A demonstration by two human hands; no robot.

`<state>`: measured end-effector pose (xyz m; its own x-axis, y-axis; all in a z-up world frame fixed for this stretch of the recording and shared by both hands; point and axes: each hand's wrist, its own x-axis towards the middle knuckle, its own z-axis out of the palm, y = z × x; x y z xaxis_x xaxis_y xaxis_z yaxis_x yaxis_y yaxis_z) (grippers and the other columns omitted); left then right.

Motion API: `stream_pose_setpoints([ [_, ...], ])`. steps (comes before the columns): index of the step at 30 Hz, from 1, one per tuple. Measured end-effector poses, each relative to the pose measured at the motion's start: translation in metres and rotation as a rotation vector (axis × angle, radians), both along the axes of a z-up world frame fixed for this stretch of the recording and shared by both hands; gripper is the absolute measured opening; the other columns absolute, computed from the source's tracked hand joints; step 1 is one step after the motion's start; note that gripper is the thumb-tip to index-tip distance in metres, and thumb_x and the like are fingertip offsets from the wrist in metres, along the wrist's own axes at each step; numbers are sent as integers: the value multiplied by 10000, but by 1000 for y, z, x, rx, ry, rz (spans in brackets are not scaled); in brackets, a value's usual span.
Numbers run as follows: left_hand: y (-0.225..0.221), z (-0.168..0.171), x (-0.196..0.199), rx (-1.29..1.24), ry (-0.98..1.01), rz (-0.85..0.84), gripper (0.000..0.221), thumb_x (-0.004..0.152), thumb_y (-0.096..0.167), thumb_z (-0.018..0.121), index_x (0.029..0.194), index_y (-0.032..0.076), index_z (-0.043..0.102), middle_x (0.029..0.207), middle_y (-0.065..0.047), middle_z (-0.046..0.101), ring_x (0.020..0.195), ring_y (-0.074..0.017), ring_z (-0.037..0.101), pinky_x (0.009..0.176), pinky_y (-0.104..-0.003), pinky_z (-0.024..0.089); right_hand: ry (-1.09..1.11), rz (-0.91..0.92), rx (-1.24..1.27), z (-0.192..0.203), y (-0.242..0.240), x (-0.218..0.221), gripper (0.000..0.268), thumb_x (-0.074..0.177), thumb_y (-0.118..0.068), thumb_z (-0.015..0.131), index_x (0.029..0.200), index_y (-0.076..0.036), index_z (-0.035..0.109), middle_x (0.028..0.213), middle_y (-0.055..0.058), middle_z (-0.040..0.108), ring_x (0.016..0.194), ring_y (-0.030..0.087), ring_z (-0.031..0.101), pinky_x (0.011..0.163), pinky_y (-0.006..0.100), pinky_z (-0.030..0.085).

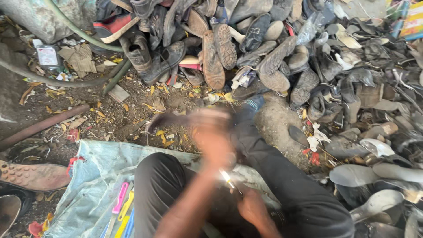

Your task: The person repairs a shoe by using a small blade to trim material from the interior and exterior of the footwear, handling multiple old shoes from a large pile on the floor.

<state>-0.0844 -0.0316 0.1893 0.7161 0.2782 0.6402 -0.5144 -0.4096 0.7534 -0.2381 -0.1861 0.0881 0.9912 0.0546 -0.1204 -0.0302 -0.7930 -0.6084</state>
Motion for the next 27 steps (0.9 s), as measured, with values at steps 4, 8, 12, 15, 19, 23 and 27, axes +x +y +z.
stream_pose_setpoints([
  [4, -88, 35, -98, 4, -17, -1014, 760, 862, 299, 774, 1503, 36, 462, 1601, -207, 431, 1478, -354, 427, 1223, -415, 359, -166, -118, 57, -61, -41, -20, 380, 915, -294, 646, 1254, -134, 706, 1034, 178, 764, 972, 336, 726, 838, 426, 544],
  [8, -90, -43, -66, 532, 43, -713, 542, 816, 201, 734, 1348, 130, 655, 1430, -136, 616, 1311, -323, 592, 1103, -461, 497, -291, -221, 60, -81, -81, -28, 378, 919, -294, 657, 1237, -94, 707, 1078, 191, 764, 1011, 321, 730, 877, 406, 542],
  [12, -60, -138, -25, 1034, 496, -268, 583, 864, 406, 623, 1314, 39, 576, 1429, -248, 529, 1375, -444, 428, 1109, -567, 310, -37, -409, 255, -77, -74, -10, 429, 917, -304, 678, 1283, -80, 683, 1126, 196, 764, 1040, 302, 752, 906, 379, 541],
  [15, -41, -179, -35, 1142, 654, -352, 482, 964, 310, 571, 1370, 50, 591, 1423, -179, 587, 1377, -348, 475, 1172, -463, 334, -16, -374, 241, -64, -62, -7, 432, 929, -295, 695, 1303, -81, 666, 1159, 210, 745, 1066, 324, 745, 907, 367, 547],
  [19, -46, -193, -10, 1265, 912, -506, 550, 957, 517, 596, 1255, 62, 674, 1344, -148, 630, 1317, -341, 547, 1061, -465, 463, -133, -329, 289, -37, -55, 3, 415, 932, -275, 688, 1291, -67, 667, 1142, 221, 747, 1112, 328, 729, 901, 367, 546],
  [23, -78, -203, 20, 1248, 956, -522, 383, 944, 372, 612, 1171, 89, 734, 1253, -156, 692, 1176, -339, 648, 932, -464, 528, -96, -396, 332, -9, -45, 5, 421, 923, -288, 674, 1299, -97, 676, 1108, 210, 758, 1049, 305, 767, 865, 367, 563],
  [27, -71, -212, -3, 1382, 707, -498, 281, 929, 269, 632, 1115, 107, 766, 1181, -162, 732, 1059, -342, 716, 813, -474, 573, -103, -383, 315, 18, -38, -2, 432, 927, -289, 685, 1301, -75, 665, 1079, 216, 756, 1012, 311, 758, 851, 372, 554],
])
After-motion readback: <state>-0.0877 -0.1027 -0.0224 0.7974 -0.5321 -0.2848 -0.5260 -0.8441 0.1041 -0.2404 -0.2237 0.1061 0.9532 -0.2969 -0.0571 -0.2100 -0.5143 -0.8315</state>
